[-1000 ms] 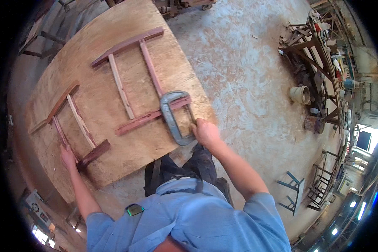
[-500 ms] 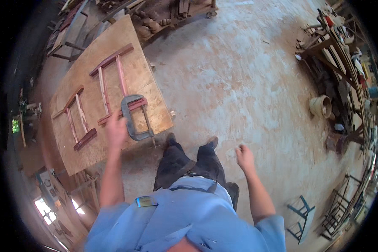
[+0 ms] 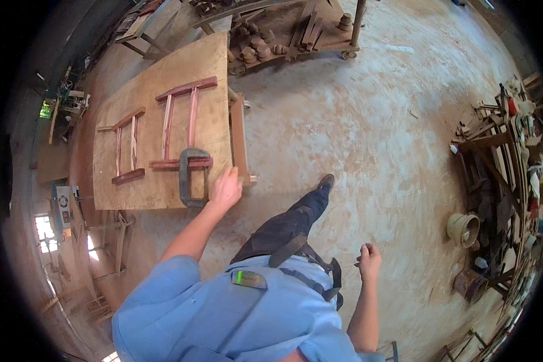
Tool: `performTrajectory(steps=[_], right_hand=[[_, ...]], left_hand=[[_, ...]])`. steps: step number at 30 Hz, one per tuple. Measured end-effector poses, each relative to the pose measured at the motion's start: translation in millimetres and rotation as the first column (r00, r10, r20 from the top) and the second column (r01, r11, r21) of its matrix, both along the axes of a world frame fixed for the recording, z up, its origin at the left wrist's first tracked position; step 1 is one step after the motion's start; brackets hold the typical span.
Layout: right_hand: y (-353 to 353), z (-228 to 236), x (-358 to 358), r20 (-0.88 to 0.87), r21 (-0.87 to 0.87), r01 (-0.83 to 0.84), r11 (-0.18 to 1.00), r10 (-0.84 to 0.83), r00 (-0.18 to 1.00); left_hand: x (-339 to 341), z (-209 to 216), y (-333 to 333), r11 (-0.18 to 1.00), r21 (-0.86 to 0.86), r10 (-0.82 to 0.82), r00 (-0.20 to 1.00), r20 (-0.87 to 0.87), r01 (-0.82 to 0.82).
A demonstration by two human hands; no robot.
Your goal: The person removes a clamp from a wooden frame and walks to a workbench. They pick up a small wooden stick and use a hammer to repeatedly tap and shape the stick on a metal surface.
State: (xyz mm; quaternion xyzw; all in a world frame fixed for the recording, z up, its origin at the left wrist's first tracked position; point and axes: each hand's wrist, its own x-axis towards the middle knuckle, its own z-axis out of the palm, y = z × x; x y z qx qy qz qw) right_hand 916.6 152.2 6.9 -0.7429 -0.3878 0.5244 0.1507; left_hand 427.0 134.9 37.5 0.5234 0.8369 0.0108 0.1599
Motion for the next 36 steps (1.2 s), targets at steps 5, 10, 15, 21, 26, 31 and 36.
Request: performTrajectory(steps=[5,10,15,21,26,31,36], right_hand=[[68,-5,51,0.021,-0.085,0.101,0.991,-0.099,0.995],[134,12,96,-0.002,-0.132,0.287,0.949,-0.290,0.957],[184,11,146,-0.084,-0.153,0.469,0.870,-0.484,0.871],[253,-17,213,-0.075,-0.276,0.578,0.768,-0.616,0.784],[373,-39,266,-0.058,-0.264,0.500,0.824,-0.532,0.845],[557,9,266,-0.159,-0.155,0.380,0.912,-0.403,0.901],[727,19,249,-0.183,-0.098,0.292,0.951,-0.306,0.934]], left_hand=[[35,20,65,0.980,-0.039,0.197,0.975,0.106,-0.194],[75,18,172,0.994,0.102,-0.042,0.991,0.129,0.029],[122,26,329,0.910,0.340,-0.312,0.932,0.186,0.237],[203,42,477,0.873,0.427,-0.362,0.901,0.239,0.237],[216,4,525,0.984,-0.097,-0.126,0.971,0.202,0.148],[210,-33,538,0.959,-0.124,0.279,0.920,0.276,-0.253],[213,-45,627,0.845,-0.184,0.529,0.735,0.424,-0.502]])
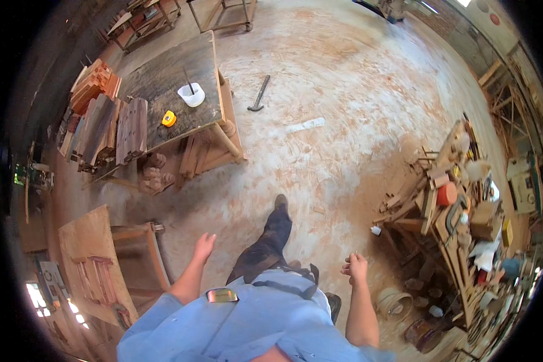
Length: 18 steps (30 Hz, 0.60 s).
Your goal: The person removes a clamp from a wooden frame and walks to a workbench. They pick up a small wooden stick and use a hammer to repeatedly tap and shape the stick on a metal surface.
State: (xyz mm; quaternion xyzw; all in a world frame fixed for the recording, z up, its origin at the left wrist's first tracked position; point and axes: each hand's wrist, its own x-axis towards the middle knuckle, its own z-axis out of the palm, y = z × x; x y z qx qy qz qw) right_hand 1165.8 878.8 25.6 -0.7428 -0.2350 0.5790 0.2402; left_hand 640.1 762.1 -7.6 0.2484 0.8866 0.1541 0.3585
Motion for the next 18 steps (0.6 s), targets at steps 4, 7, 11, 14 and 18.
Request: performTrajectory(steps=[4,7,11,14,18], right_hand=[[100,19,-19,0.025,-0.031,-0.052,0.998,0.052,0.998],[166,44,-22,0.122,-0.127,-0.142,0.982,0.158,0.980],[244,43,-14,0.095,-0.136,-0.095,0.986,0.109,0.990],[307,23,0,0.068,-0.114,-0.093,0.989,0.101,0.993],[416,22,-18,0.178,-0.140,-0.099,0.985,0.124,0.976]], left_hand=[[-15,-56,79,0.981,0.033,0.179,0.958,0.225,-0.191],[-20,-41,171,0.996,0.038,0.066,0.944,0.324,-0.083],[-17,48,298,0.982,0.163,-0.122,0.975,0.186,0.092],[-20,84,391,0.968,0.203,-0.182,0.970,0.160,0.148],[-28,76,478,0.970,0.220,-0.130,0.984,0.118,0.102]])
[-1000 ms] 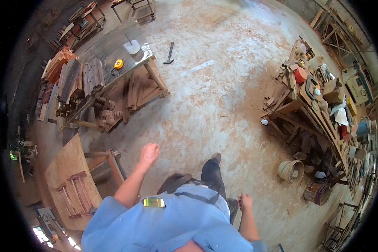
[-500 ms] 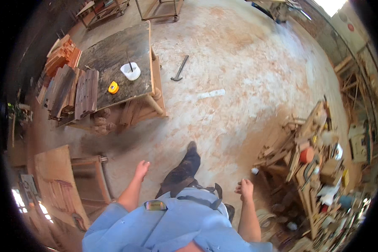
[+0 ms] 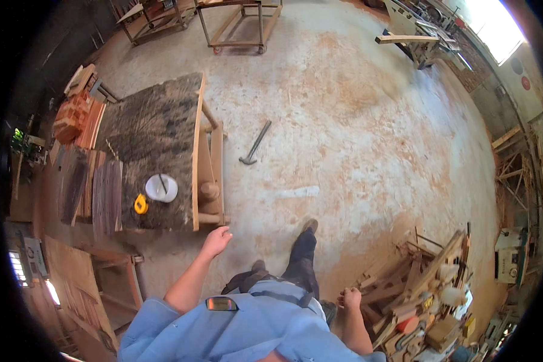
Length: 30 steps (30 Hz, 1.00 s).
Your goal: The person removes a clamp from a wooden frame and walks to a workbench. They pick up a small wooden stick and use a hammer to repeatedly tap and shape the stick on a metal surface.
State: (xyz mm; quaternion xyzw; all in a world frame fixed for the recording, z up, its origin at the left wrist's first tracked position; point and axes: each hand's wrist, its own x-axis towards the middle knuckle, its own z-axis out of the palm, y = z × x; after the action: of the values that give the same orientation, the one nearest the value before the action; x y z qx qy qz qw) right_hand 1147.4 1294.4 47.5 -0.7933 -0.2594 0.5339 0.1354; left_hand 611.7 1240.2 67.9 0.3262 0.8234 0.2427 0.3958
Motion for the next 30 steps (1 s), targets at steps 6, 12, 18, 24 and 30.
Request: performTrajectory(steps=[6,12,18,24,30], right_hand=[[191,-11,-29,0.008,0.026,-0.161,0.987,0.161,0.987],[413,18,-117,0.014,0.082,-0.370,0.925,0.370,0.929],[561,4,-221,0.053,0.163,-0.456,0.875,0.454,0.889],[633,39,-277,0.084,-0.069,-0.373,0.925,0.378,0.922],[724,17,-367,0.255,-0.067,-0.468,0.881,0.469,0.846]], left_hand=[[-23,-34,67,0.991,-0.134,-0.018,0.992,-0.125,0.001],[-47,32,174,0.972,-0.143,0.170,0.980,-0.108,-0.184],[-115,-31,254,0.947,-0.176,0.264,0.963,-0.054,-0.270],[-201,26,426,0.967,0.082,0.239,0.970,0.042,-0.242],[-317,61,533,0.938,0.215,0.281,0.959,-0.020,-0.270]])
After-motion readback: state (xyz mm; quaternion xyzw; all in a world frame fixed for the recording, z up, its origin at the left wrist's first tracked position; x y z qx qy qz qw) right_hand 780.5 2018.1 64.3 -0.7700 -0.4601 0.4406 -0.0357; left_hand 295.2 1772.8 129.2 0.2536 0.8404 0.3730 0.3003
